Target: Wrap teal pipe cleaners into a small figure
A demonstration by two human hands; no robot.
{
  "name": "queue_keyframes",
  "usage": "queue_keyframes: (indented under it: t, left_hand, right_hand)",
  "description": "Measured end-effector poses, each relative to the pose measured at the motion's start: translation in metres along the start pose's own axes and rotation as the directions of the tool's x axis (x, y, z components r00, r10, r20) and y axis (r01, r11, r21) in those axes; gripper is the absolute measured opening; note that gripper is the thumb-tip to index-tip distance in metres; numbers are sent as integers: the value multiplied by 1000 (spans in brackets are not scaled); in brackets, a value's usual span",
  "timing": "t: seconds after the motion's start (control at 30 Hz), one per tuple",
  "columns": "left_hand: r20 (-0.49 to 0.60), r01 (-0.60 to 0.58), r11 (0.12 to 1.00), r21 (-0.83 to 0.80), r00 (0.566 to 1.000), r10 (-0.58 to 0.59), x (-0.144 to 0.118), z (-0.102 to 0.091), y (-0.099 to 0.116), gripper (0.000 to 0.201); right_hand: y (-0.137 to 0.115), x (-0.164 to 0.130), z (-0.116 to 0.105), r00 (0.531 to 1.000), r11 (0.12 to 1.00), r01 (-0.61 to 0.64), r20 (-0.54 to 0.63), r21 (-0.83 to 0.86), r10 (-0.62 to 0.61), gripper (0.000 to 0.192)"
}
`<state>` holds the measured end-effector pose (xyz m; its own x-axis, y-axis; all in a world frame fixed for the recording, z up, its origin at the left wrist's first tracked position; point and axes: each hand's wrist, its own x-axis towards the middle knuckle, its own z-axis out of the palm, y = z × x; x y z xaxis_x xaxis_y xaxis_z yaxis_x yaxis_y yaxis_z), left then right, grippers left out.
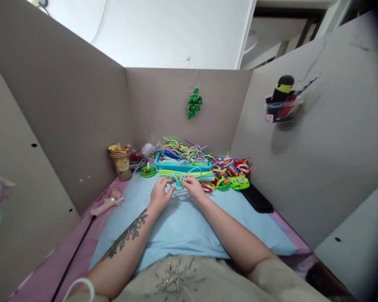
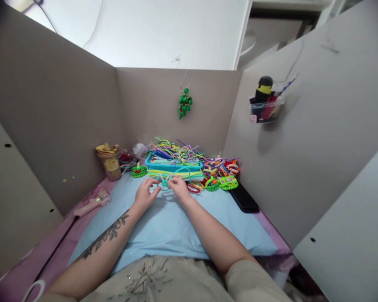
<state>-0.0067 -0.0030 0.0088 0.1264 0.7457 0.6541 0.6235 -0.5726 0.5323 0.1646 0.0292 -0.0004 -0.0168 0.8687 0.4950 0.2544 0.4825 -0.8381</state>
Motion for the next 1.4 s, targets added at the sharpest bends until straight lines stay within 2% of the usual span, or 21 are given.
queue_keyframes:
  t: [0.1, 0.17, 0.27, 0.37, 0.47, 0.53, 0.63, 0.73, 0.8, 0.83, 0.93, 1.0, 1.07, 1.2, 1.3, 1.4]
  left_hand:
    - [-8, -62, 998, -5, 998, 61, 1, 0, 2, 20]
    - [32, -39, 997, -69, 999, 41, 2, 1, 1, 15]
    - [144, 141, 960, -242, 984, -108, 4, 4, -3, 23]
    - [258, 371, 837, -401, 923, -285, 5, 6, -7, 28]
    - [223, 464, 728, -504, 885, -409, 5, 7, -8, 30]
    - [174, 476, 687, -549, 869, -464, 5, 7, -7, 31]
    - [142, 474, 665, -578, 860, -490, 5, 7, -5, 31]
    - [180, 476, 677, -561, 868, -462, 5, 8, -3, 32]
    - [189, 459, 717, -524, 884, -428, 4, 8, -3, 32]
    - [155, 431, 757, -491, 898, -411, 4, 9, -3, 30]
    - [-61, 280, 910, -305, 948, -312, 2, 7, -3, 24]
    - [-127, 199, 960, -196, 966, -226, 1, 6, -1, 28]
    - [-88, 163, 972, -168, 980, -179, 0, 5, 0, 34]
    - [-35, 145, 972, -185, 987, -154, -2, 6, -2, 30]
    - [-25, 115, 972, -206, 992, -123, -2, 7, -5, 32]
    - [-3, 63, 987, -147, 998, -64, -2, 7, -7, 34]
  right_hand:
    - [-2, -2, 1, 999, 1000, -4, 38, 13, 3, 25]
    - [-3, -3, 3, 997, 1000, 3, 72, -3, -2, 25]
    - [-4, -5, 5, 996, 998, 48, 80, -44, -44, 20]
    - [-9, -7, 6, 992, 987, 127, -7, -98, -128, 12]
    - [-16, -12, 7, 977, 970, 176, -91, -169, -194, 17]
    - [-19, -15, 9, 977, 963, 193, -55, -186, -206, 7]
    - [-20, -18, 14, 987, 973, 164, 27, -164, -161, 8]
    - [-18, -19, 19, 992, 980, 125, 35, -155, -121, 8]
    - [-17, -18, 20, 991, 977, 132, 24, -169, -129, 11]
    - [-16, -18, 19, 991, 974, 136, 17, -181, -135, 13]
    - [-14, -18, 16, 989, 962, 149, 18, -227, -149, 16]
    - [-14, -19, 14, 985, 945, 175, 39, -276, -171, 15]
    - [-14, -21, 14, 976, 915, 217, 70, -340, -206, 15]
    - [-15, -23, 14, 955, 840, 297, 127, -454, -269, 15]
    - [-16, -24, 14, 949, 806, 315, 142, -501, -282, 15]
    - [-15, -23, 13, 947, 784, 321, 156, -532, -282, 15]
